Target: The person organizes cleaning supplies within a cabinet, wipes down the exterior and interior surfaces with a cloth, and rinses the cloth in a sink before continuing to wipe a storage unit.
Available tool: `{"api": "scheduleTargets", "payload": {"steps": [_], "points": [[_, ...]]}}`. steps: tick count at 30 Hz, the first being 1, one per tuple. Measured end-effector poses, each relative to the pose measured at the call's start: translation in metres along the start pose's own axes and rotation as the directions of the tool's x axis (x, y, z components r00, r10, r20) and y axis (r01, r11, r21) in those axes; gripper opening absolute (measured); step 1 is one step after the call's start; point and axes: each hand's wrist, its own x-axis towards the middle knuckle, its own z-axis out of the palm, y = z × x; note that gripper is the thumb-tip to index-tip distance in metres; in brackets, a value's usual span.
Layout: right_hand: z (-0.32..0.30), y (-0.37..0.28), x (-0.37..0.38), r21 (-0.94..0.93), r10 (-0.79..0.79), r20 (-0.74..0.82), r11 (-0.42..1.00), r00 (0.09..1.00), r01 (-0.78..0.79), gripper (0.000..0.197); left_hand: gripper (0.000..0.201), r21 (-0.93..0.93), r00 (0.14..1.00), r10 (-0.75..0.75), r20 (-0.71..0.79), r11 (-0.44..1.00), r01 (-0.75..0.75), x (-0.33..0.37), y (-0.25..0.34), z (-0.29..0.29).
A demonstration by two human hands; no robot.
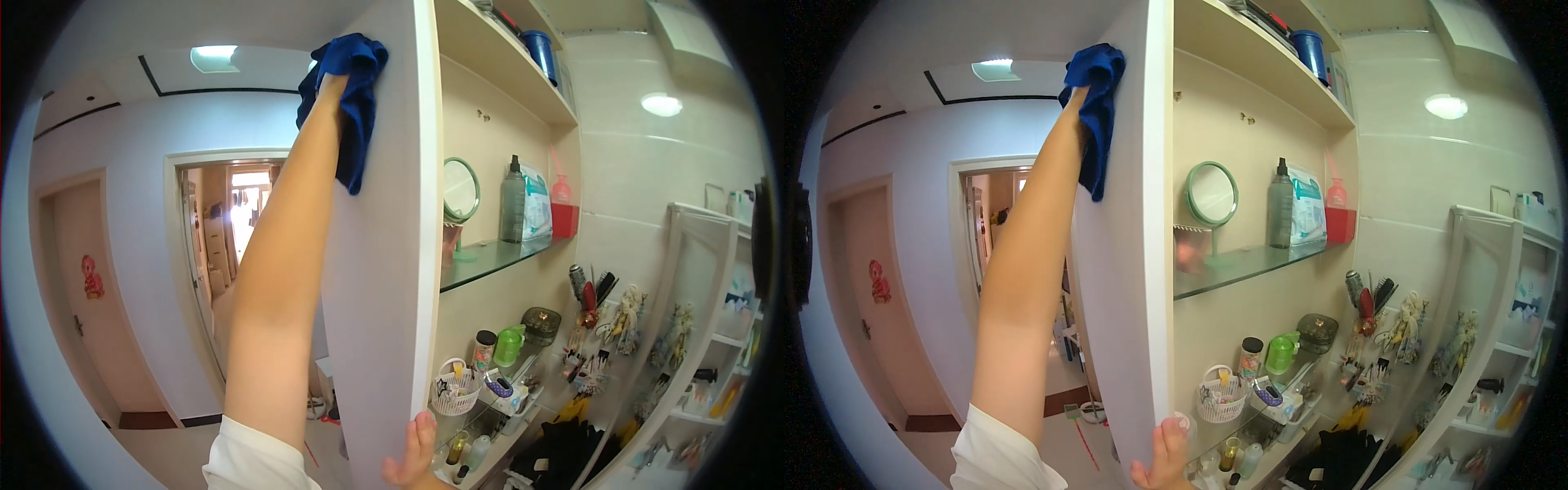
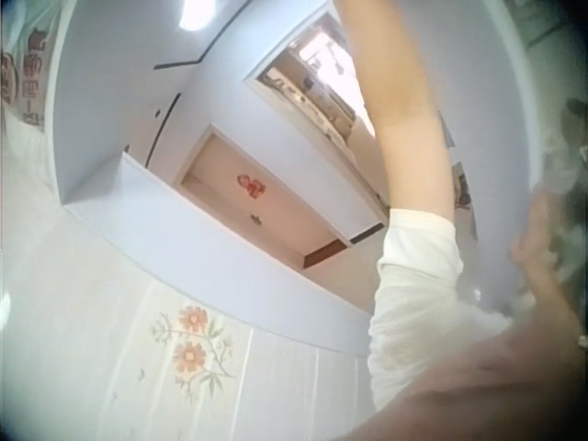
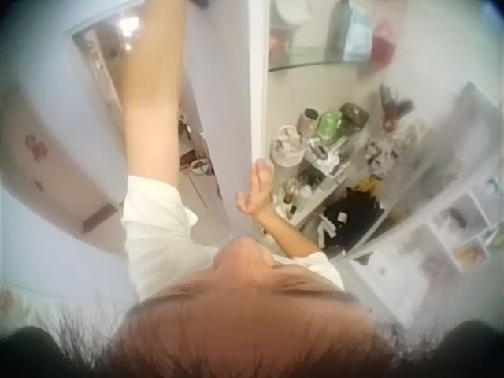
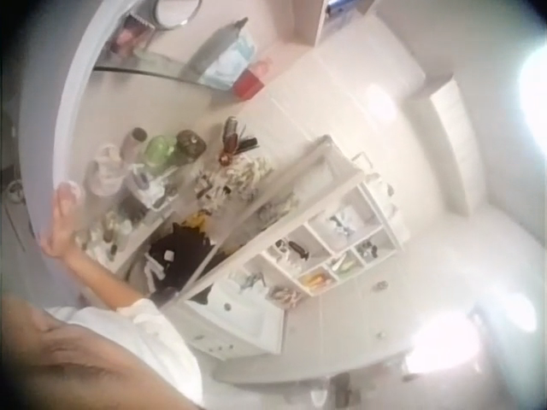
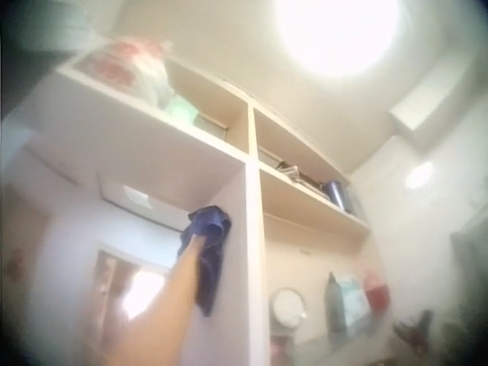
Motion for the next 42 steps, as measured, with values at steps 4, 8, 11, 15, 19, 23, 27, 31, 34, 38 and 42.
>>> {"api": "scheduleTargets", "payload": {"steps": [4, 8, 11, 15, 19, 23, 27, 31, 34, 38, 42], "points": [[-0.002, -0.002, -0.002, -0.052, 0.03, 0.017, 0.998, 0.999, -0.029, 0.077, 0.069, -0.025, 0.984, 0.175, 0.043, 0.984, -0.174, -0.039, 0.015, 0.016], [-0.007, -0.001, -0.006, -0.074, 0.039, 0.018, 0.997, 0.999, -0.037, 0.078, 0.073, -0.004, 0.965, 0.264, -0.009, 0.965, -0.264, -0.105, 0.074, 0.014], [-0.004, -0.011, -0.004, -0.051, 0.044, 0.015, 0.998, 0.999, -0.043, 0.078, 0.075, -0.086, 0.963, 0.27, -0.029, 0.959, -0.271, -0.066, 0.067, 0.008], [0.007, -0.003, -0.011, -0.09, -0.014, -0.047, 0.996, 0.999, 0.01, 0.082, 0.044, -0.216, 0.973, 0.196, -0.12, 0.952, -0.218, -0.041, 0.102, 0.016], [0.002, -0.001, -0.009, -0.067, 0.023, -0.041, 0.997, 0.999, -0.026, 0.082, 0.06, 0.097, 0.992, 0.085, -0.09, 0.992, -0.076, -0.101, 0.135, 0.008], [0.01, 0.011, -0.034, 0.015, 0.004, -0.199, 1.0, 0.98, -0.001, 0.088, 0.063, 0.161, 0.992, 0.071, 0.108, 0.983, -0.088, -0.224, 0.099, 0.019], [0.015, 0.012, -0.028, 0.092, -0.039, -0.314, 0.993, 0.949, 0.072, 0.084, 0.068, 0.12, 0.978, -0.103, 0.184, 0.989, 0.082, -0.351, 0.109, 0.017], [0.014, 0.008, -0.021, 0.109, -0.047, -0.483, 0.988, 0.874, 0.113, 0.079, 0.063, 0.157, 0.993, 0.064, 0.103, 0.984, -0.08, -0.465, 0.091, 0.016], [-0.01, -0.001, -0.024, 0.057, -0.121, -0.429, 0.985, 0.895, 0.161, 0.075, 0.032, 0.117, 0.996, 0.002, 0.093, 0.993, -0.013, -0.538, 0.1, 0.009], [-0.042, -0.007, -0.023, 0.142, -0.121, -0.229, 0.977, 0.966, 0.156, 0.068, 0.012, 0.157, 0.971, -0.24, -0.003, 0.958, 0.238, -0.689, 0.095, 0.018], [-0.021, -0.005, -0.019, 0.074, -0.08, -0.011, 0.994, 0.997, 0.08, 0.069, 0.03, -0.038, 0.76, -0.63, 0.16, 0.766, 0.642, -0.876, 0.07, 0.023]]}}
